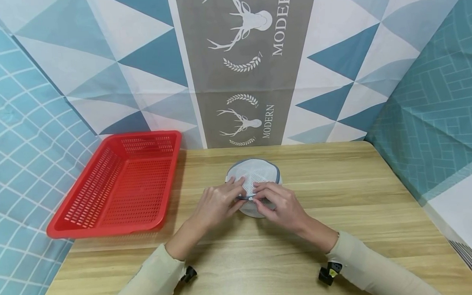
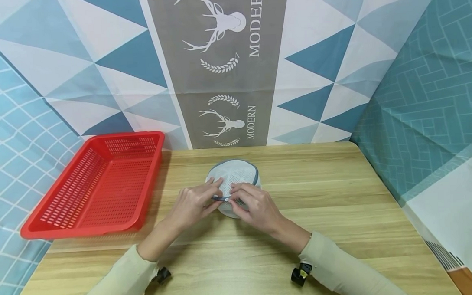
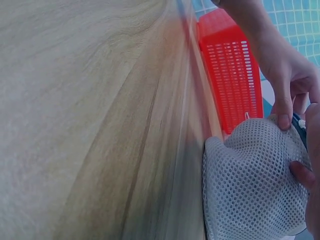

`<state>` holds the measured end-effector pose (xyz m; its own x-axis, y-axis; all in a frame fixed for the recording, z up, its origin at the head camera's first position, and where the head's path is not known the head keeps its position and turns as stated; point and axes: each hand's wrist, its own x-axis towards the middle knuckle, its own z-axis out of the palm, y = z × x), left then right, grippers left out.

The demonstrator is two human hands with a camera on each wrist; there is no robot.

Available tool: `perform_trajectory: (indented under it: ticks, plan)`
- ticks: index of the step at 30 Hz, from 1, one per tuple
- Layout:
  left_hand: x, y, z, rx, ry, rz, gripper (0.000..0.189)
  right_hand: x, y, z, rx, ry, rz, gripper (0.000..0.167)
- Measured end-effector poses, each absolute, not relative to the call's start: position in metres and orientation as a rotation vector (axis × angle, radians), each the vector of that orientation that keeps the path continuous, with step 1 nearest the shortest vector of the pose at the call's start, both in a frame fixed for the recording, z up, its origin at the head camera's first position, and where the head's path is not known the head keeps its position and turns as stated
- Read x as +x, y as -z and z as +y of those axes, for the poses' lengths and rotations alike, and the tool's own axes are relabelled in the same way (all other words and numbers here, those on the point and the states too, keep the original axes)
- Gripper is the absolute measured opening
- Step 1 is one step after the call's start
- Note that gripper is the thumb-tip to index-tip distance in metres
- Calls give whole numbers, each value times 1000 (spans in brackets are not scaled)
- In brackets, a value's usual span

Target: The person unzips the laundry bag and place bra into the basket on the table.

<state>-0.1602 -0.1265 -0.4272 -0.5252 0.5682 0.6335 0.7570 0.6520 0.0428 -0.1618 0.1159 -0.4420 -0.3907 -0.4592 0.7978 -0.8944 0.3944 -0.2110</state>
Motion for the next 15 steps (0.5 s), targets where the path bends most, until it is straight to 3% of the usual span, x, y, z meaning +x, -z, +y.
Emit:
perform_trajectory:
  ticks: [15]
  plan:
    - [-160,427,-129,-1072,453,-2279,25,-163,443,117,1184,-898,-1988,6]
